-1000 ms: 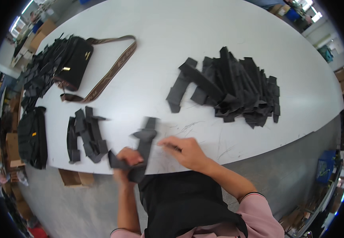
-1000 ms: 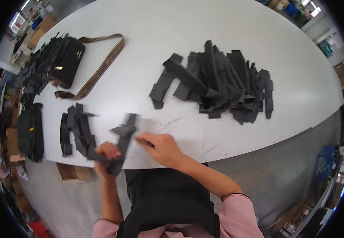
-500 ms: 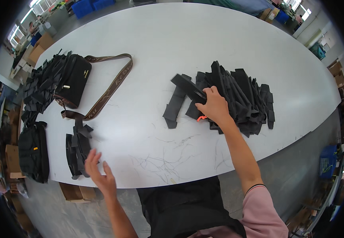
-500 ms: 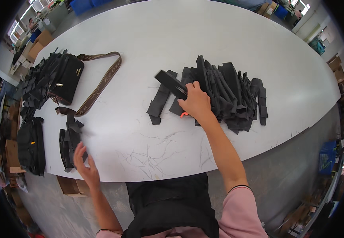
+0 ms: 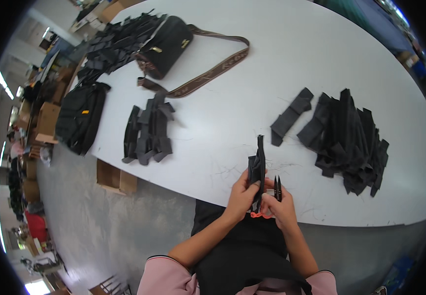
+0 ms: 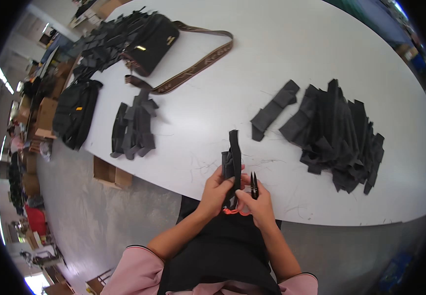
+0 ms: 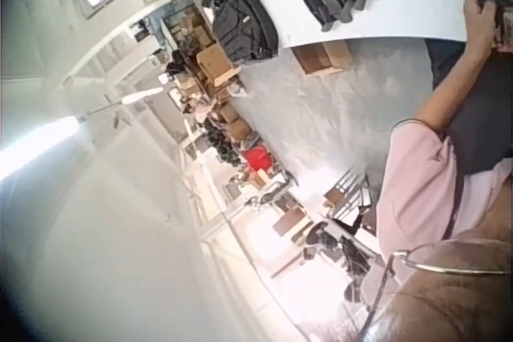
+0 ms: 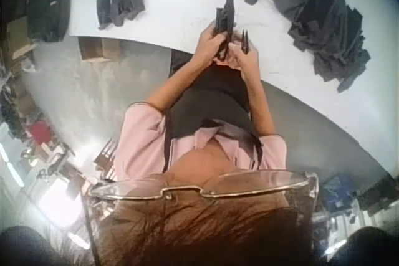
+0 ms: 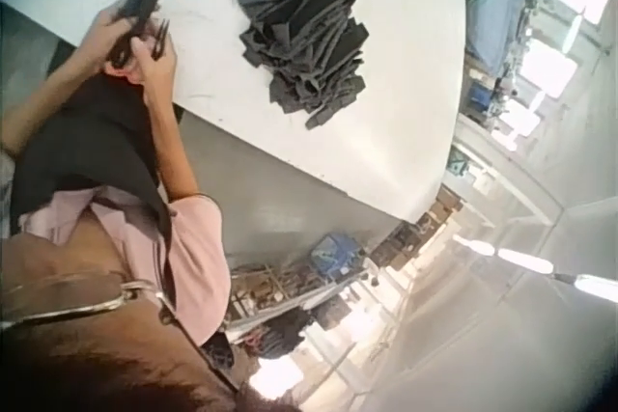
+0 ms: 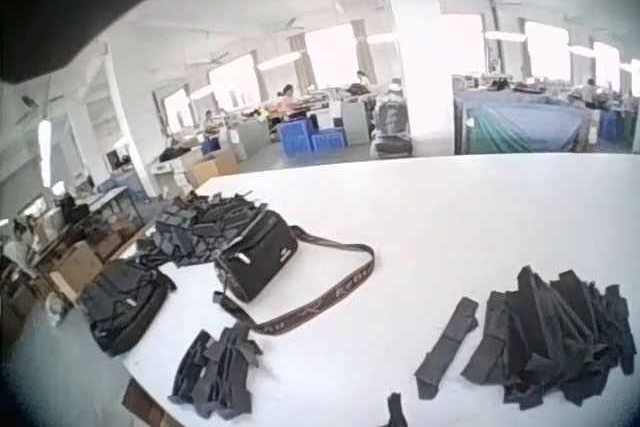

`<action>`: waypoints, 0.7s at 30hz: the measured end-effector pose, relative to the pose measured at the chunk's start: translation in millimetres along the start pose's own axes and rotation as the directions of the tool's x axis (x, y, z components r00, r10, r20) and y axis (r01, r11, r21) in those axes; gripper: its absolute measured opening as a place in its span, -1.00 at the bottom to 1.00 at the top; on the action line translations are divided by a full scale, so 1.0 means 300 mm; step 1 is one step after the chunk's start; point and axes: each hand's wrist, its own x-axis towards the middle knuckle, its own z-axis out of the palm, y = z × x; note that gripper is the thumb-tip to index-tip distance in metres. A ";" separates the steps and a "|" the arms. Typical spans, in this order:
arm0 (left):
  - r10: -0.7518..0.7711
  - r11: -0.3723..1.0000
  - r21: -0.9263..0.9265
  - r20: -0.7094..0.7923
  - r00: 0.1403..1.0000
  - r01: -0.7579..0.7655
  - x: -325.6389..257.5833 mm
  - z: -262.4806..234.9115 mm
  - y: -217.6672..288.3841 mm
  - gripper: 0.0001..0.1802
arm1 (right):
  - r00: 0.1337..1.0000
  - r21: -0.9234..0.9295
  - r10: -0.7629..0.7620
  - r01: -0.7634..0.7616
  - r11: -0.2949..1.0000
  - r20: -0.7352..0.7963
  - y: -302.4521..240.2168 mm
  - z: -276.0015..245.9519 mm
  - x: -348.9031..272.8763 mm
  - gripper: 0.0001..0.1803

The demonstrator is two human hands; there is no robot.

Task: Trimming excess threads from black fabric straps using small scissors.

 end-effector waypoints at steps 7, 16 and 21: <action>0.301 0.739 0.632 -0.001 0.954 -0.233 -0.031 0.035 0.043 -0.37 | 0.901 -0.353 -0.428 0.378 0.856 -0.072 -0.050 0.058 0.082 -0.50; 0.505 0.514 0.674 0.261 0.823 -0.530 -0.028 -0.053 0.103 -0.72 | 0.740 -0.651 -0.666 0.461 0.604 -0.094 -0.081 0.018 0.060 -0.65; 0.088 0.948 0.293 0.130 0.988 -0.122 -0.056 -0.045 0.117 -0.73 | 0.996 -0.156 -0.082 0.088 0.984 0.047 -0.135 -0.008 0.047 -0.73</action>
